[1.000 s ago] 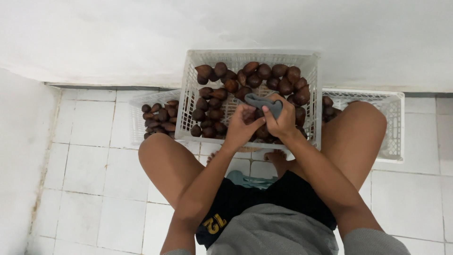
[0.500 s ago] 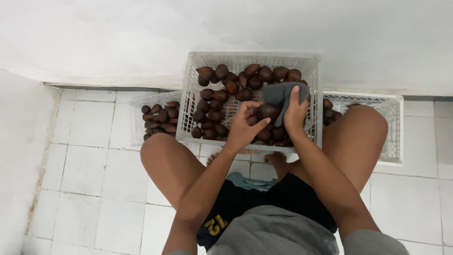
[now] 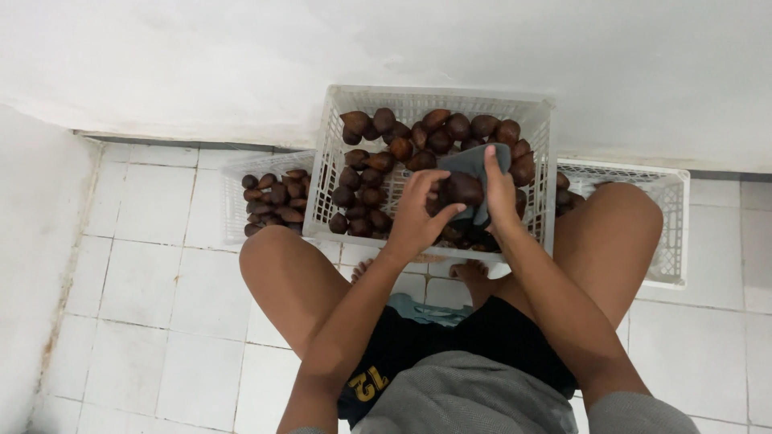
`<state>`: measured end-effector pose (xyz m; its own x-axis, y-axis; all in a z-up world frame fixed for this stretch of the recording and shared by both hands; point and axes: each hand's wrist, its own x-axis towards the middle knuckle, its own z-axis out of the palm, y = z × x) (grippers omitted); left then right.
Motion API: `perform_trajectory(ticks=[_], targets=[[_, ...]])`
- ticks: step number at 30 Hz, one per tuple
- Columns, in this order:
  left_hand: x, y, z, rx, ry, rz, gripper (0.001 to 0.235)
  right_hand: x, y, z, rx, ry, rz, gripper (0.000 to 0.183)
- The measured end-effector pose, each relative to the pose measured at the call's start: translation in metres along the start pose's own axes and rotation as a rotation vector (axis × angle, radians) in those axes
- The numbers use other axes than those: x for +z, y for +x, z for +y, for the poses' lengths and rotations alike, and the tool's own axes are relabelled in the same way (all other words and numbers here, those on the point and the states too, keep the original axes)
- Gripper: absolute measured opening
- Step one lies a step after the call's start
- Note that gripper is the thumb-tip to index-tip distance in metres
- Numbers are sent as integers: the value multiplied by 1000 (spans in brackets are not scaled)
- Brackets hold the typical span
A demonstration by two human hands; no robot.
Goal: The person sits on a low stool and wipes brown nuts with a gray cloth. They pick each nut from a central white crate, rub it with the cloth, and place it into a smaller crate to the left. The process repeats continuously.
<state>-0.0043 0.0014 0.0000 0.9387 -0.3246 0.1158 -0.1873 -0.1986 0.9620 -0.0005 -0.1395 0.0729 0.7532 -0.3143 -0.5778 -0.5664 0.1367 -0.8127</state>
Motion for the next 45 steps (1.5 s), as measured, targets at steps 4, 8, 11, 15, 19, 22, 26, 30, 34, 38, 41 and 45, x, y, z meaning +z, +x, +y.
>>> perform_trajectory(ticks=[4, 8, 11, 15, 19, 22, 26, 30, 34, 38, 41, 45], targets=[[2, -3, 1, -67, -103, -16, 54, -3, 16, 17, -58, -28, 93, 111], [2, 0, 13, -107, -120, -3, 63, -7, 73, 78, -208, -38, 241, 85], [2, 0, 14, -188, -132, 12, 60, -12, 104, 112, -467, -11, 304, 53], [-1, 3, 18, -222, -137, 18, 55, -18, 127, 134, -747, 59, 273, 42], [-5, 3, 20, -173, -64, 36, 48, -16, 111, 127, -852, 68, 84, 40], [-1, 0, 3, -65, -48, 6, 43, -1, 56, 76, -1274, 27, -192, 57], [8, -5, -22, 21, -1, 39, 36, -6, 48, 70, -1219, -176, -148, 43], [8, -7, 0, 40, 14, 40, 30, -13, 64, 78, -1023, -249, -100, 47], [7, -6, 17, 20, -2, 31, 36, -14, 69, 72, -999, -198, -81, 61], [6, -3, 22, -7, -38, 29, 38, -19, 82, 78, -957, -137, 5, 64], [6, -1, 25, -22, -67, 45, 39, -23, 87, 85, -957, -97, 97, 64], [0, 1, 33, -39, -64, 60, 39, -26, 104, 103, -1221, -60, 136, 32]])
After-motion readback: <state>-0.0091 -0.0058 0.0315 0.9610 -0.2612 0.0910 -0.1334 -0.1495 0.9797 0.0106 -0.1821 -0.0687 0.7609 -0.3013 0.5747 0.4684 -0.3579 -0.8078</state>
